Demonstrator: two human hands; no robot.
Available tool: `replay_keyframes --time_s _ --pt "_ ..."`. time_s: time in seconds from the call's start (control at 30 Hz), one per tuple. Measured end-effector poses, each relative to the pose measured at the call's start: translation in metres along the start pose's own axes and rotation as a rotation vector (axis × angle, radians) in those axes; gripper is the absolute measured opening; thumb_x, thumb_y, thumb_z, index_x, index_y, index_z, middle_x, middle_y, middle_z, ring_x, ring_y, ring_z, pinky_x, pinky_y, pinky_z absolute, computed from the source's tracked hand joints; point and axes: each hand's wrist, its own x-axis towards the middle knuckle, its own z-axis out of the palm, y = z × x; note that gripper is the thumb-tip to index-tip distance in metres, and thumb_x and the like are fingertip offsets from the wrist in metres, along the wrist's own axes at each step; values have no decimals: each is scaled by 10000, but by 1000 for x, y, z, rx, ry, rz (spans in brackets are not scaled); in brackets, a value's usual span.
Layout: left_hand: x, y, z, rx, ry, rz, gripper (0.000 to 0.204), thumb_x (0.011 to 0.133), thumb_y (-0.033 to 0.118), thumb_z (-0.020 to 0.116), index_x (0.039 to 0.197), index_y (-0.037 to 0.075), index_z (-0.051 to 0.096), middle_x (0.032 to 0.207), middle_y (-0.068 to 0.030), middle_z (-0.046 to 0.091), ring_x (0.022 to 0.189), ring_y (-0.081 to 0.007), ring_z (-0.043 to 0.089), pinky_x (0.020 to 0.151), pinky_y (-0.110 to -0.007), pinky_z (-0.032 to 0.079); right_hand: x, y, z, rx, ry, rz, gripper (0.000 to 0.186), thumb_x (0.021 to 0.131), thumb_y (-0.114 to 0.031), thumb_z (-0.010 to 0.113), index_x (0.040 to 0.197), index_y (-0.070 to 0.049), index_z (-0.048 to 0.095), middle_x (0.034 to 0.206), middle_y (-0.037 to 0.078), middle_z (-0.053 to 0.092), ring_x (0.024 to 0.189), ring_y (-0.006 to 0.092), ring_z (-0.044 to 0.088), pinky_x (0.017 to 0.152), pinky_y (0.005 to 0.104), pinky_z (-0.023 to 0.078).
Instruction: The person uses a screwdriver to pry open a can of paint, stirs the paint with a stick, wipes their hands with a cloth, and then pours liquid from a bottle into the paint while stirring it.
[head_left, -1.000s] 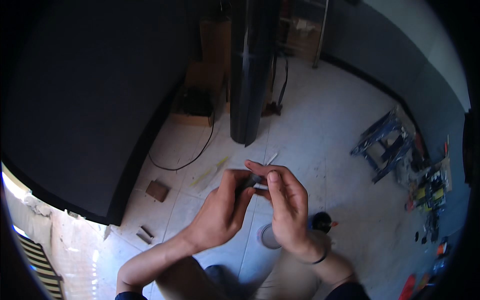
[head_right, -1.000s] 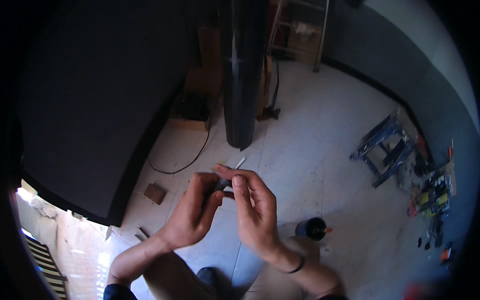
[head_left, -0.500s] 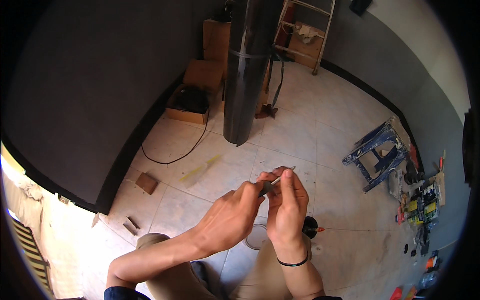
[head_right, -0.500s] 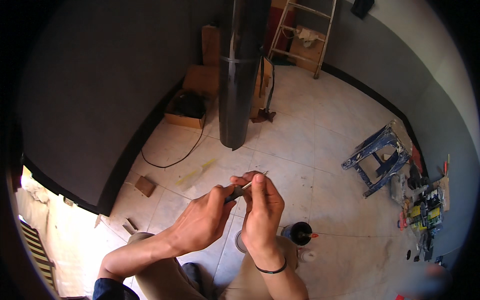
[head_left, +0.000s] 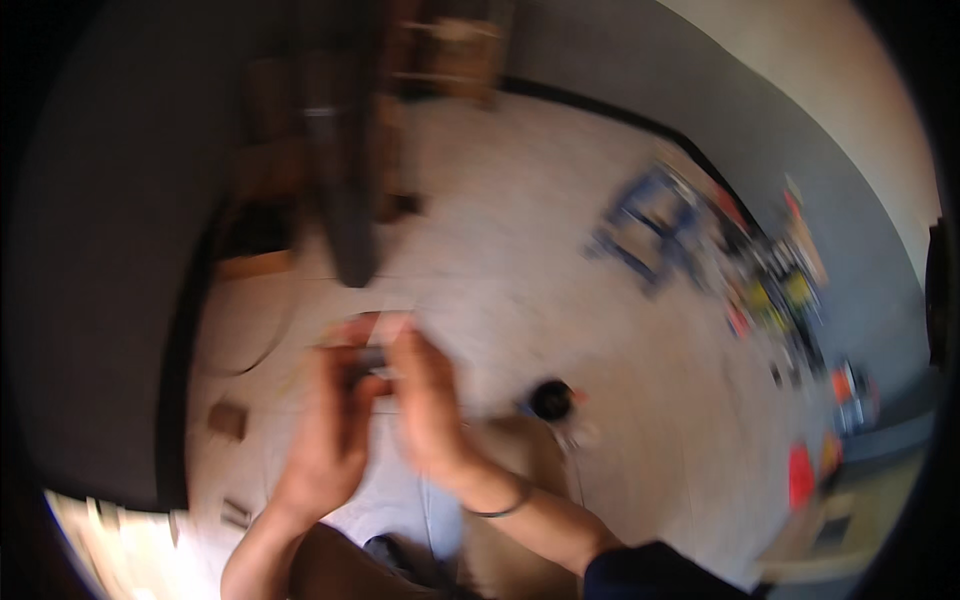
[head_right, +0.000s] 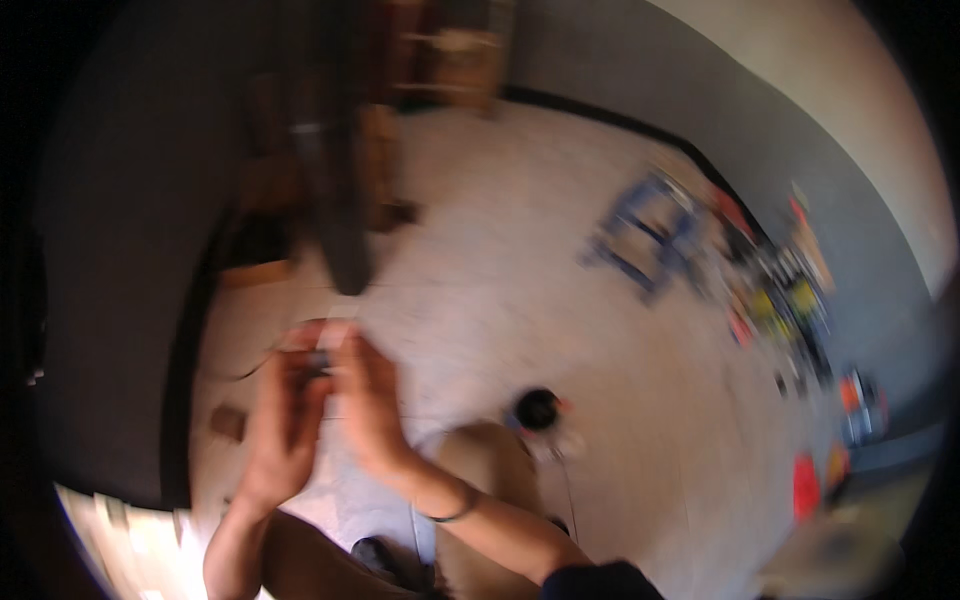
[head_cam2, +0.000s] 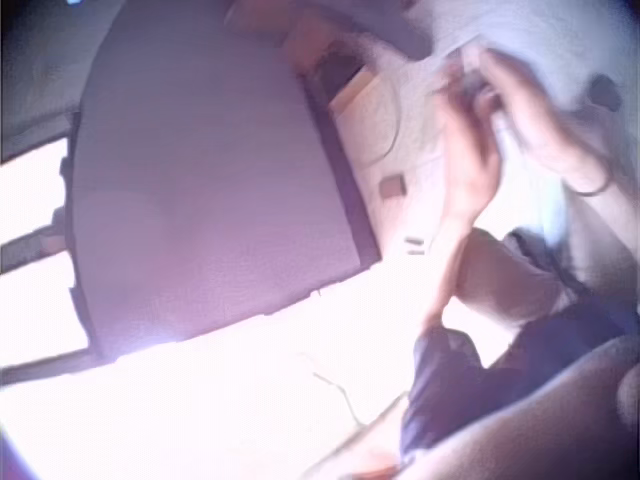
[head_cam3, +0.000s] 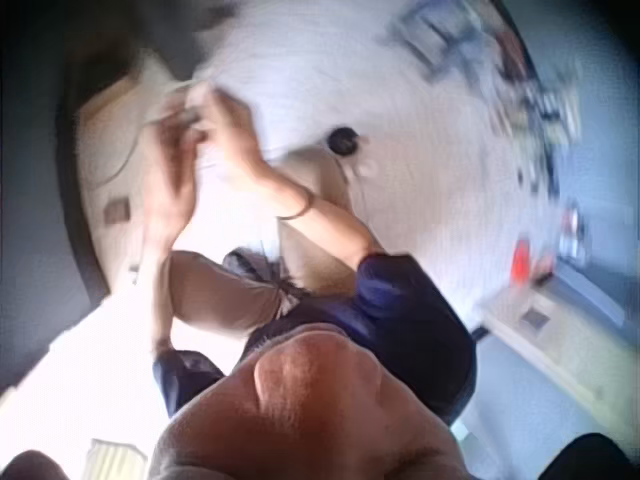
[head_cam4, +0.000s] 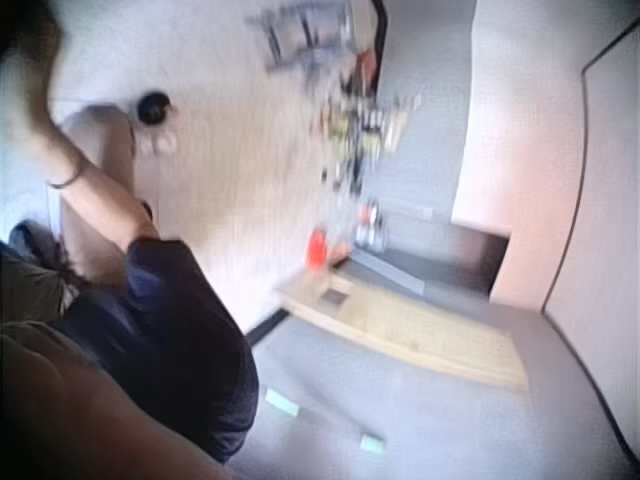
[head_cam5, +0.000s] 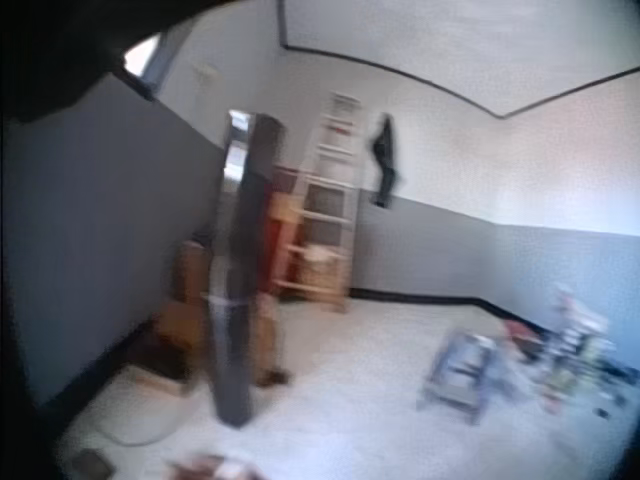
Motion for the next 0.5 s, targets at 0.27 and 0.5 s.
replay_keyframes --time_s 0.27,0.5 --pt "-58 -18 -12 -344 -55 -502 508 1201 376 475 1551 14 541 879 1 670 549 -16 477 436 -227 359 -31 55 40 328 54 112 346 1185 -349 388 956 -111 488 982 44 617 956 156 634 870 318 522" --pt "21 -38 13 -462 -174 -660 392 1199 412 448 1152 83 655 621 56 457 452 -40 385 386 -249 299 43 35 11 567 310 183 287 1136 -304 433 916 -122 459 790 3 498 707 141 506 729 302 494"
